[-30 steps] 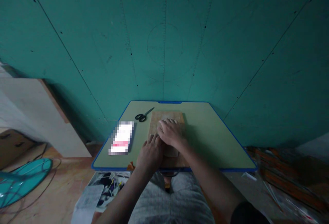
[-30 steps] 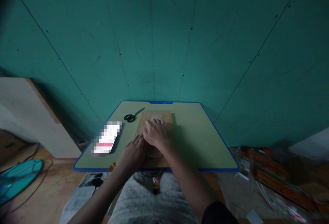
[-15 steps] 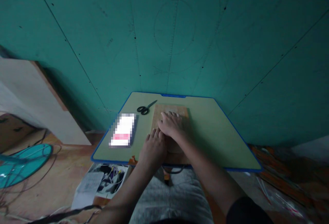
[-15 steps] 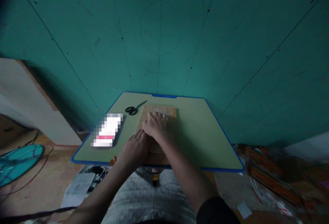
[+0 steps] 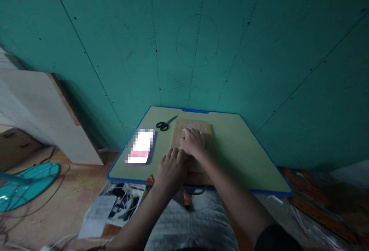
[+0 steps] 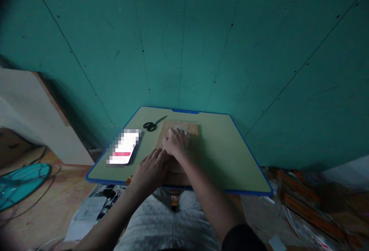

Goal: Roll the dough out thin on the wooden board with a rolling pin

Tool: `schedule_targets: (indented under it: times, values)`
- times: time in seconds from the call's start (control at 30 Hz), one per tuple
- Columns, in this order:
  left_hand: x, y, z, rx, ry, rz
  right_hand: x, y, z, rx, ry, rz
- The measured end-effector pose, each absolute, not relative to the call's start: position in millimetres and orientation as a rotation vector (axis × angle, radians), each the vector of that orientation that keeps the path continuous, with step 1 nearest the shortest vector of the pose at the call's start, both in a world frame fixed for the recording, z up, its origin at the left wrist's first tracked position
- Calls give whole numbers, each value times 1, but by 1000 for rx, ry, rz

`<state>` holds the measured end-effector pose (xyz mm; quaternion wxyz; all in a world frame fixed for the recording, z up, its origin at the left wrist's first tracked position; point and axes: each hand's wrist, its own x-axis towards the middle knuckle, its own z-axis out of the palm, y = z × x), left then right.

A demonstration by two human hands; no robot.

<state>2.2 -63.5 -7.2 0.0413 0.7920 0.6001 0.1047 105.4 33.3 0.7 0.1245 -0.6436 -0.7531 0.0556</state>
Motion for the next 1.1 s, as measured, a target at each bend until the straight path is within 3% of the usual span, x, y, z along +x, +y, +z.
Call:
schedule_targets:
  times: [0.37, 0.47, 0.57, 0.67, 0.77, 0.83, 1.0, 1.1]
  values:
    - [-1, -60, -12, 2485, 1847, 274, 168, 13, -15, -1252, -2104, 270]
    - [0, -59, -12, 2450, 1887, 258, 186, 9, -17, -1189, -1851, 384]
    - [1, -59, -13, 2432, 1899, 282, 192, 4, -17, -1078, -1375, 716]
    - [1, -59, -14, 2438, 1878, 306, 192, -4, -16, -861, -952, 1294]
    - [-1, -60, -13, 2446, 1866, 329, 193, -12, -12, -618, -816, 1757]
    - [-2, -60, -13, 2440, 1866, 327, 192, -16, -9, -513, -797, 1896]
    - [-4, -57, -15, 2489, 1717, 504, 177, -16, -2, -473, -839, 1973]
    - [0, -59, -8, 2419, 1679, 813, 159, -14, -1, -594, -863, 1779]
